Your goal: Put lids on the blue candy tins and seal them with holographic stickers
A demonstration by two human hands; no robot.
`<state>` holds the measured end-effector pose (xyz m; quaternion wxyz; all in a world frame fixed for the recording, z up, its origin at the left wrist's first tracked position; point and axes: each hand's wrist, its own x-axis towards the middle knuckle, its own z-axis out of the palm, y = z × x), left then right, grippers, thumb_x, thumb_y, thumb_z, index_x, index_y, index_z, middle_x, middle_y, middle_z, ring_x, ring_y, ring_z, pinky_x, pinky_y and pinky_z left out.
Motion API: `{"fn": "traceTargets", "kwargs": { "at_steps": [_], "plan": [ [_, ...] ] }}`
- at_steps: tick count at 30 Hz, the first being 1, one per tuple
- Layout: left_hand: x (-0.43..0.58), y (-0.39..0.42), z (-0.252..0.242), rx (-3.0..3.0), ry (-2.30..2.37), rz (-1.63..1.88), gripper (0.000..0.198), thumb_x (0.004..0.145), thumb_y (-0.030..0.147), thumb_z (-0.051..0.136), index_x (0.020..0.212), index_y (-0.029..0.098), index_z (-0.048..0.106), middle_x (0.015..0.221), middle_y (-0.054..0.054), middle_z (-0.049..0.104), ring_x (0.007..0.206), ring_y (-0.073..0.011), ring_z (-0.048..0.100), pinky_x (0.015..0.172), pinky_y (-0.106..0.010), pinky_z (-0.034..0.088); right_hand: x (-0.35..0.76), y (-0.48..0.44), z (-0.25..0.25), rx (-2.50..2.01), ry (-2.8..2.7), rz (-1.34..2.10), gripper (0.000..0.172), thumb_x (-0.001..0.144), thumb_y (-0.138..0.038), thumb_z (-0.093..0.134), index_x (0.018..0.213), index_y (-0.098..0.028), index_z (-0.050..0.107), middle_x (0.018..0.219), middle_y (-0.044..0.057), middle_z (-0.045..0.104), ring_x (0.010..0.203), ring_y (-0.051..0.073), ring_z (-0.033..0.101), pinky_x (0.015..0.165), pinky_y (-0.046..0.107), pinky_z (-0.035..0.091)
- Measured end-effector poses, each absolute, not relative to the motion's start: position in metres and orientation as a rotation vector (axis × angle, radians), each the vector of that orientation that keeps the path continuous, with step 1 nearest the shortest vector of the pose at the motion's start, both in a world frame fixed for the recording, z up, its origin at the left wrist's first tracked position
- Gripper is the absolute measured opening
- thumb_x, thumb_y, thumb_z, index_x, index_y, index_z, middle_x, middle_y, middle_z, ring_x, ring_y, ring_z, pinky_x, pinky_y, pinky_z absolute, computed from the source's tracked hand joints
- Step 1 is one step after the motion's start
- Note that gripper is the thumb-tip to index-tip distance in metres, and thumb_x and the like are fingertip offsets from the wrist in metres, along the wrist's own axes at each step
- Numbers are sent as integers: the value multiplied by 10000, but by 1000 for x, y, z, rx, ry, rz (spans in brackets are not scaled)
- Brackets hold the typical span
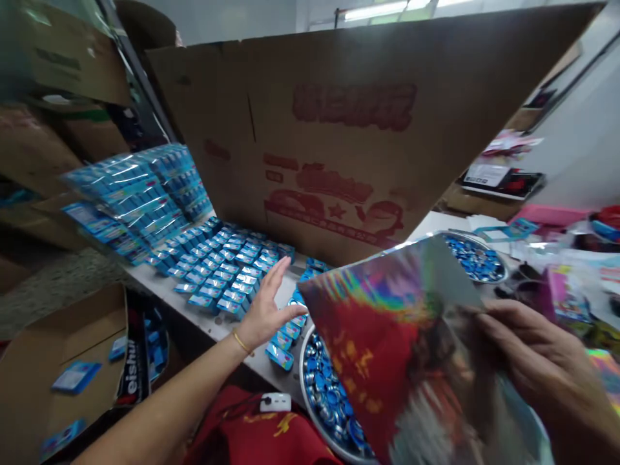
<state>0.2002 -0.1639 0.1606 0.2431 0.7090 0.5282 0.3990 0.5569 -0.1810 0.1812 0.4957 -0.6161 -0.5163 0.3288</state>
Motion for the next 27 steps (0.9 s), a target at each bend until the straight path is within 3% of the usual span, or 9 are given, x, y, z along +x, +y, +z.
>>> {"fn": "traceTargets", "kwargs": {
  "at_steps": [3,6,13,21,27],
  "plan": [
    [204,-147,161,1688,1221,970,530,697,366,581,1173,156,480,1156,-103,542,1019,-237,518,858,-347,417,536,-173,175,-1447,-1222,933,269,611,-469,645,749,-248,579,662,37,566,538,139,512,417,213,410],
    [202,-138,150,1516,1124,864,360,713,312,558,1026,135,572,905,-66,650,821,-194,596,744,-301,468,525,-170,155,-1473,-1153,937,261,628,-450,640,721,-220,558,599,9,527,493,107,471,404,191,373],
    [171,-101,102,1287,1089,767,375,626,284,628,955,125,543,617,17,577,523,-100,539,482,-210,462,496,-180,100,-1563,-854,938,300,582,-432,672,704,-193,538,541,-30,523,443,92,466,399,191,356],
    [150,-84,74,1092,1001,678,336,583,318,668,828,95,612,564,7,599,446,-75,519,446,-200,460,446,-223,97,-1738,-567,752,325,521,-405,713,690,-190,537,534,-42,537,445,95,494,423,196,384],
    [184,-94,56,1037,920,618,267,602,343,656,721,105,632,497,27,564,433,-71,509,444,-198,463,484,-257,90,-1869,-577,676,268,558,-398,688,688,-195,572,556,-46,556,487,105,512,469,208,391]
  ]
}}
